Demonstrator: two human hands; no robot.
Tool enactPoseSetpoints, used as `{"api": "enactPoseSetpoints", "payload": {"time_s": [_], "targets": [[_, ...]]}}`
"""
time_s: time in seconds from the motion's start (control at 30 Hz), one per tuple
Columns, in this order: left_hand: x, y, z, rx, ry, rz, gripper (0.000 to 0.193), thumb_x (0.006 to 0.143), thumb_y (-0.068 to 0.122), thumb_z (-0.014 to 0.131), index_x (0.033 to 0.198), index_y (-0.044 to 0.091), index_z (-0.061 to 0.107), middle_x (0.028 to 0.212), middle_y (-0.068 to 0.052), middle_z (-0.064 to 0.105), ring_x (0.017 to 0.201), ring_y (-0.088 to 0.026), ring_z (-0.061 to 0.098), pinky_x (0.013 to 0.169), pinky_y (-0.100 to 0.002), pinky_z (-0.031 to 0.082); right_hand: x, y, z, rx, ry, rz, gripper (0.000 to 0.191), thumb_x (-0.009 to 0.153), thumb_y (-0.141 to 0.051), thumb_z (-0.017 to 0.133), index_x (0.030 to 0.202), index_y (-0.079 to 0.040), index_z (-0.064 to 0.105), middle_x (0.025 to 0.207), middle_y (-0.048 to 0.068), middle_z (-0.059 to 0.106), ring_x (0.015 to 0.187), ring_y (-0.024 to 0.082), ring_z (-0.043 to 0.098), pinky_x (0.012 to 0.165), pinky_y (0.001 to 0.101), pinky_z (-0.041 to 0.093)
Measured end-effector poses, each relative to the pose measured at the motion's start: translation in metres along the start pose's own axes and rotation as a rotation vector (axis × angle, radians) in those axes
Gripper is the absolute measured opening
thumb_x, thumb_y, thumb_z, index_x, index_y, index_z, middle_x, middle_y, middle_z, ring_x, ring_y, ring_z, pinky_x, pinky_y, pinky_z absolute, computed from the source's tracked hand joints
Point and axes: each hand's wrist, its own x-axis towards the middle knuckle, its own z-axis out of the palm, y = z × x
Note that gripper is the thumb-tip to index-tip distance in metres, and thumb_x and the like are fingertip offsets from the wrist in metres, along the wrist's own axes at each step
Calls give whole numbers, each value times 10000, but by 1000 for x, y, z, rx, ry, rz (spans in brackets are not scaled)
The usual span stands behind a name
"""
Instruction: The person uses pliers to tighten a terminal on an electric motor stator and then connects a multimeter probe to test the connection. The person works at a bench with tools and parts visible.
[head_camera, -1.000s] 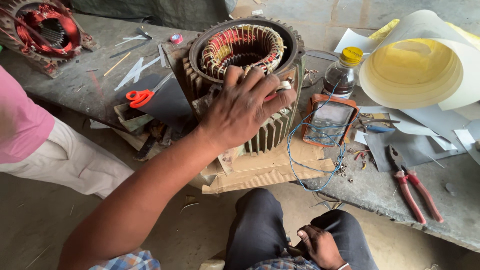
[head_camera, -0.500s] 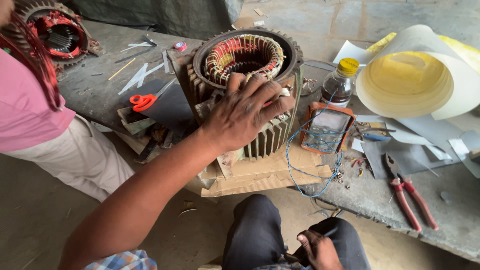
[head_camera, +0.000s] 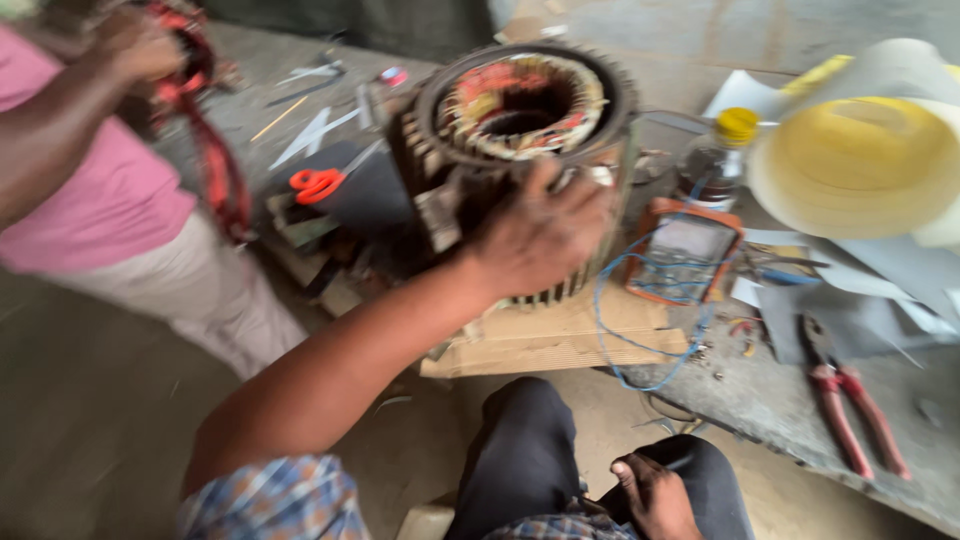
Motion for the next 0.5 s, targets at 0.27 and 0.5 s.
{"api": "enactPoseSetpoints", "payload": {"time_s": [0.27, 0.5], "targets": [[-16, 7, -3, 117, -124, 19, 150, 937, 214, 647, 919, 70, 683, 1016, -72, 600, 1127, -273, 539, 973, -507, 369, -8, 1, 28, -24, 69, -57, 283, 956, -334, 591, 920, -106, 755, 861, 146, 755, 861, 339, 751, 748, 397, 574], [-5, 1, 7, -229, 46, -118, 252, 922, 156, 646, 1164, 130, 708, 1317, -11, 658, 1246, -250, 551, 1020, -527, 399, -4, 39, 3, 16, 64, -24, 249, 918, -281, 656, 930, -45, 735, 849, 205, 711, 801, 426, 683, 668, 457, 550]]}}
